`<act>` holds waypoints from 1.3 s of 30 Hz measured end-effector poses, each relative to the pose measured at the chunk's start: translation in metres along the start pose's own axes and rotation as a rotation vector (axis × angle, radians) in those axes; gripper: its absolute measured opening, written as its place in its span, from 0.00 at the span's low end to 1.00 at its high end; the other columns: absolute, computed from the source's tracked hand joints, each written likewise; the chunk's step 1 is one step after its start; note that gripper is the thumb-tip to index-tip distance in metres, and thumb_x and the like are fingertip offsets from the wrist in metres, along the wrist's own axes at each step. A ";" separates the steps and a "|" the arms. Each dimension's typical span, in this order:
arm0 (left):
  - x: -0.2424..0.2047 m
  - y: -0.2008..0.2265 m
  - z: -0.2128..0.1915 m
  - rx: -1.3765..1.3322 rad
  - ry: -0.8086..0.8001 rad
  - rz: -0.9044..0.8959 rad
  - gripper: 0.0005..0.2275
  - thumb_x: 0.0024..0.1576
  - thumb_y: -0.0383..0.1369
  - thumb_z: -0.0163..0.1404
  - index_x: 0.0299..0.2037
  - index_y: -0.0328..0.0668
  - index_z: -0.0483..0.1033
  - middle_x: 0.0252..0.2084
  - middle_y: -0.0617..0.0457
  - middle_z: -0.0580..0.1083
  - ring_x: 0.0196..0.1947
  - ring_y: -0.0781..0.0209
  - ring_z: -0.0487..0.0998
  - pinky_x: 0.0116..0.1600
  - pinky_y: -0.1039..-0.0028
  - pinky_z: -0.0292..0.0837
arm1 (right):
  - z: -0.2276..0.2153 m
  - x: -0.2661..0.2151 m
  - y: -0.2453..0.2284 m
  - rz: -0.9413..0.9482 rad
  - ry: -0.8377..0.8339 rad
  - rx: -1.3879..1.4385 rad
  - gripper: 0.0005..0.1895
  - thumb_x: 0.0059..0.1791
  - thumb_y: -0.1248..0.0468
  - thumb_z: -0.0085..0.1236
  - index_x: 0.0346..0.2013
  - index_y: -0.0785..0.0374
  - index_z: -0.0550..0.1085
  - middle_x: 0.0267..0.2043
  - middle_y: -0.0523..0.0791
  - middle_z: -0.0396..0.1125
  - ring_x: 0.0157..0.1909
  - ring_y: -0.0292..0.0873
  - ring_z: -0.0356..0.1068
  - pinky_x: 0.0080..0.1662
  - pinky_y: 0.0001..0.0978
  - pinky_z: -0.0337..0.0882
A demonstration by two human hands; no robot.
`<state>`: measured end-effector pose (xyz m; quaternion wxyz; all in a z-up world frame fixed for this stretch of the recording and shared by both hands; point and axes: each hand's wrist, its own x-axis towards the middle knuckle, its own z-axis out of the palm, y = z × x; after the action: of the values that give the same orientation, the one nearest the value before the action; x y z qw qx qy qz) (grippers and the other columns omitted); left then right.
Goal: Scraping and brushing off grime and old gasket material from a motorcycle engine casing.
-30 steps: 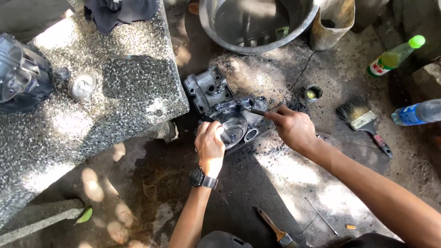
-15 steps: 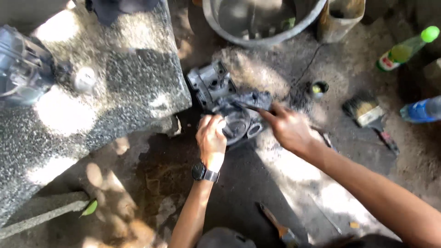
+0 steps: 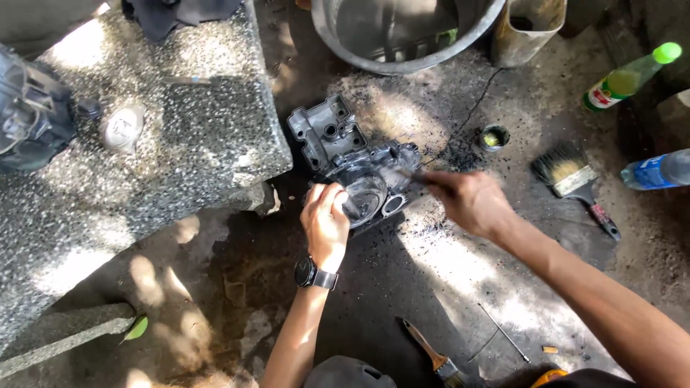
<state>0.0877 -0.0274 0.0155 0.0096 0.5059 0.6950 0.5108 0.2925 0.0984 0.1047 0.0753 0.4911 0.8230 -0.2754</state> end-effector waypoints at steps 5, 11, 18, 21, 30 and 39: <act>-0.001 0.003 -0.004 0.020 -0.025 0.007 0.04 0.56 0.19 0.50 0.38 0.35 0.76 0.34 0.46 0.74 0.36 0.47 0.77 0.42 0.63 0.71 | 0.044 0.020 0.045 -0.493 0.243 0.115 0.13 0.54 0.61 0.57 0.53 0.54 0.79 0.32 0.50 0.78 0.15 0.35 0.64 0.17 0.28 0.66; -0.003 0.003 -0.001 0.054 -0.023 -0.019 0.04 0.57 0.20 0.50 0.38 0.36 0.76 0.34 0.46 0.74 0.36 0.46 0.77 0.42 0.63 0.71 | 0.052 0.032 0.043 -0.487 0.257 0.162 0.11 0.52 0.62 0.58 0.47 0.60 0.81 0.32 0.50 0.78 0.16 0.36 0.68 0.15 0.29 0.68; -0.003 0.005 -0.003 0.081 -0.043 -0.014 0.04 0.56 0.21 0.50 0.39 0.36 0.76 0.35 0.46 0.73 0.39 0.45 0.76 0.44 0.60 0.70 | 0.051 0.032 0.064 -0.289 0.147 0.101 0.13 0.53 0.62 0.56 0.52 0.54 0.79 0.31 0.49 0.79 0.15 0.36 0.69 0.19 0.31 0.67; -0.006 0.011 -0.007 0.051 -0.074 -0.071 0.07 0.55 0.18 0.48 0.40 0.36 0.75 0.37 0.46 0.73 0.40 0.46 0.76 0.45 0.62 0.72 | 0.020 0.027 0.003 -0.383 0.058 0.153 0.14 0.53 0.61 0.54 0.53 0.53 0.78 0.36 0.49 0.77 0.15 0.34 0.68 0.18 0.29 0.69; -0.004 0.013 -0.006 0.052 -0.082 -0.078 0.07 0.54 0.17 0.50 0.40 0.35 0.76 0.36 0.46 0.73 0.38 0.47 0.75 0.43 0.61 0.70 | 0.022 0.035 0.023 -0.539 0.184 0.081 0.14 0.52 0.62 0.55 0.51 0.56 0.79 0.30 0.48 0.77 0.14 0.36 0.65 0.19 0.31 0.67; -0.001 0.014 -0.008 0.035 -0.059 -0.060 0.04 0.56 0.20 0.51 0.38 0.36 0.76 0.35 0.46 0.72 0.38 0.45 0.75 0.43 0.61 0.70 | 0.034 0.033 0.054 -0.309 0.103 0.080 0.14 0.53 0.61 0.53 0.53 0.58 0.78 0.27 0.48 0.77 0.18 0.42 0.69 0.23 0.36 0.73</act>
<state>0.0939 -0.0339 0.0285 0.0366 0.4998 0.7182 0.4828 0.3173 0.1258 0.0430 -0.0297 0.3747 0.8799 -0.2908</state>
